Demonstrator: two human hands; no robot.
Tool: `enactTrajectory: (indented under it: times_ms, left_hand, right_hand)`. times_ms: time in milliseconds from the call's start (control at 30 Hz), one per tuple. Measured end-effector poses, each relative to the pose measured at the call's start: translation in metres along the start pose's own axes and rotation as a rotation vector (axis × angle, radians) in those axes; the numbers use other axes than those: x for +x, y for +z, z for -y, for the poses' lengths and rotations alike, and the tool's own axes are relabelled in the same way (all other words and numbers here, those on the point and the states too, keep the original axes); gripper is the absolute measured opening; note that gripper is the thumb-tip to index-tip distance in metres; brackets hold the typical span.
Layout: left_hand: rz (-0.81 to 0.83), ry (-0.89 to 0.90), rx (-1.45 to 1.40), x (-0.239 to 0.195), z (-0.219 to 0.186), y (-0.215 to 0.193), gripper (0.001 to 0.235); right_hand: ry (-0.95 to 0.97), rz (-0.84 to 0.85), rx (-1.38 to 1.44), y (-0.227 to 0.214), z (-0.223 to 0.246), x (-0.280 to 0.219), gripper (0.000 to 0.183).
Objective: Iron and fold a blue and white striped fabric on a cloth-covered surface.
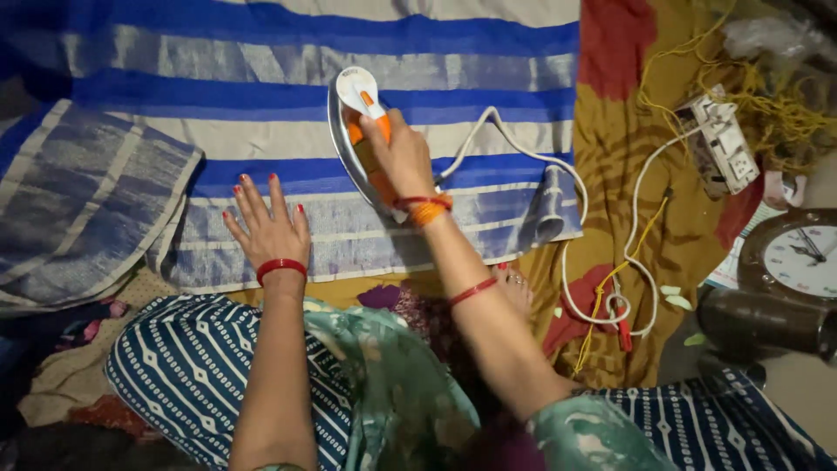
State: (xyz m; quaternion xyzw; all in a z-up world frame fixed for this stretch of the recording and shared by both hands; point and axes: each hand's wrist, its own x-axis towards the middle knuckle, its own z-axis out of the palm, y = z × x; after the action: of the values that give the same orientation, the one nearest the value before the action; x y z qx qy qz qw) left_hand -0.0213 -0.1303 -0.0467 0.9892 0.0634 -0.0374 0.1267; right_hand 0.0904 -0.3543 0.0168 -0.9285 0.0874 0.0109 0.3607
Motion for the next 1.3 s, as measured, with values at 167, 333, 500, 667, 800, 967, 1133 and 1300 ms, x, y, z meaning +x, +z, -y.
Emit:
enactTrajectory:
  times_ms: [167,333,500,667,800,967,1133,1300]
  left_hand:
    - [-0.012,0.014,-0.030,0.001,0.002,-0.003,0.067]
    - [0.012,0.019,-0.023,0.000,0.001,-0.004,0.067]
    - [0.011,0.008,-0.003,0.002,-0.002,-0.005,0.067]
    - [-0.013,0.034,-0.006,0.004,-0.001,-0.003,0.068]
    - [-0.013,0.046,-0.056,0.001,0.001,-0.006,0.067]
    - [0.004,0.044,-0.069,0.003,-0.001,-0.001,0.067]
    - [0.045,0.085,-0.077,0.001,-0.046,-0.004,0.066]
    - [0.152,0.291,-0.063,0.003,-0.117,0.019,0.069]
  right_hand:
    - [-0.109,0.048,0.116,-0.058,-0.018,-0.033,0.052]
    - [0.154,0.102,0.030,-0.093,-0.050,-0.072,0.055]
    - [0.057,-0.093,-0.046,-0.097,-0.052,-0.065,0.053]
    - [-0.019,-0.064,-0.119,-0.098,-0.076,-0.022,0.053]
    - [-0.041,0.283,-0.095,-0.128,-0.079,0.007,0.054]
    - [-0.225,0.608,-0.215,-0.178,-0.091,0.011,0.063]
    - [-0.349,0.748,-0.554,-0.270,-0.051,0.001,0.056]
    - [-0.399,0.459,-0.248,-0.223,-0.073,0.010,0.043]
